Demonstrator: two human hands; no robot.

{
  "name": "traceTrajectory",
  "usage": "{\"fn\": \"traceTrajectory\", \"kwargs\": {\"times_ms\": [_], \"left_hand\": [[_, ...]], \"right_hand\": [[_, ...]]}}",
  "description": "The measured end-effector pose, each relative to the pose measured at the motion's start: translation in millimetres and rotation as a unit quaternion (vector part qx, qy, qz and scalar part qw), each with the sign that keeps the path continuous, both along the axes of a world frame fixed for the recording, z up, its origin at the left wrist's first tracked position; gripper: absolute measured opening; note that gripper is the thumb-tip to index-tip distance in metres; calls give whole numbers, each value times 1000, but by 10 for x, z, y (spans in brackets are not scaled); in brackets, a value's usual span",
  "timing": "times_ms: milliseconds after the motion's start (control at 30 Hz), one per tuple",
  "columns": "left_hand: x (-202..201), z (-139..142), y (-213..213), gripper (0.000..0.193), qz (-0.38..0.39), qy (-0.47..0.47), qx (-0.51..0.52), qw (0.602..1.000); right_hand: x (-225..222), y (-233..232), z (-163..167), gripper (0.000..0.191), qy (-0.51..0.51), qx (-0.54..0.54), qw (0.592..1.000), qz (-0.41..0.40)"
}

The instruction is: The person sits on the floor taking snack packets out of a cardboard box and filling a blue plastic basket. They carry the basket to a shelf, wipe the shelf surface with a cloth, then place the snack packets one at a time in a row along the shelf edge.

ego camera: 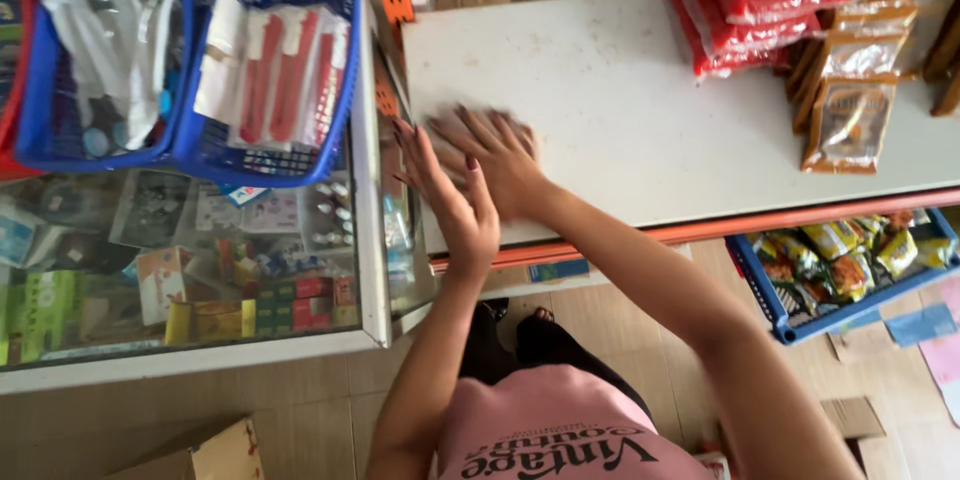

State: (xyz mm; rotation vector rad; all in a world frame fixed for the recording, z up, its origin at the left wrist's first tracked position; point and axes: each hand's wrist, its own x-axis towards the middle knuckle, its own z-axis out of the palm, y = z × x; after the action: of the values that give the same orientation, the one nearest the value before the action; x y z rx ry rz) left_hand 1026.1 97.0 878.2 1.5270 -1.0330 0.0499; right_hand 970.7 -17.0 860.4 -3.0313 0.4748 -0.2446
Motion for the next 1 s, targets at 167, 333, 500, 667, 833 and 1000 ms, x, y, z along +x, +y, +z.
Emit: {"fn": "traceTrajectory", "kwargs": {"times_ms": [167, 333, 500, 667, 833, 1000], "left_hand": [[167, 152, 160, 68, -6, -20, -6, 1000], [201, 305, 124, 57, -23, -13, -1, 1000], [25, 485, -57, 52, -90, -26, -35, 995], [-192, 598, -244, 51, -183, -36, -5, 982], [-391, 502, -422, 52, -240, -63, 48, 968], [-815, 168, -520, 54, -314, -77, 102, 941]], "right_hand": [[-1330, -334, -1, 61, -12, 16, 996, -90], [-1805, -492, -38, 53, -79, -15, 944, -321], [-716, 489, -284, 56, -68, -66, 971, -219], [-698, 795, -111, 81, -175, 226, 934, -215], [-1927, 157, 89, 56, -65, 77, 946, -309], [-2889, -172, 124, 44, -148, 5, 913, -379]]}}
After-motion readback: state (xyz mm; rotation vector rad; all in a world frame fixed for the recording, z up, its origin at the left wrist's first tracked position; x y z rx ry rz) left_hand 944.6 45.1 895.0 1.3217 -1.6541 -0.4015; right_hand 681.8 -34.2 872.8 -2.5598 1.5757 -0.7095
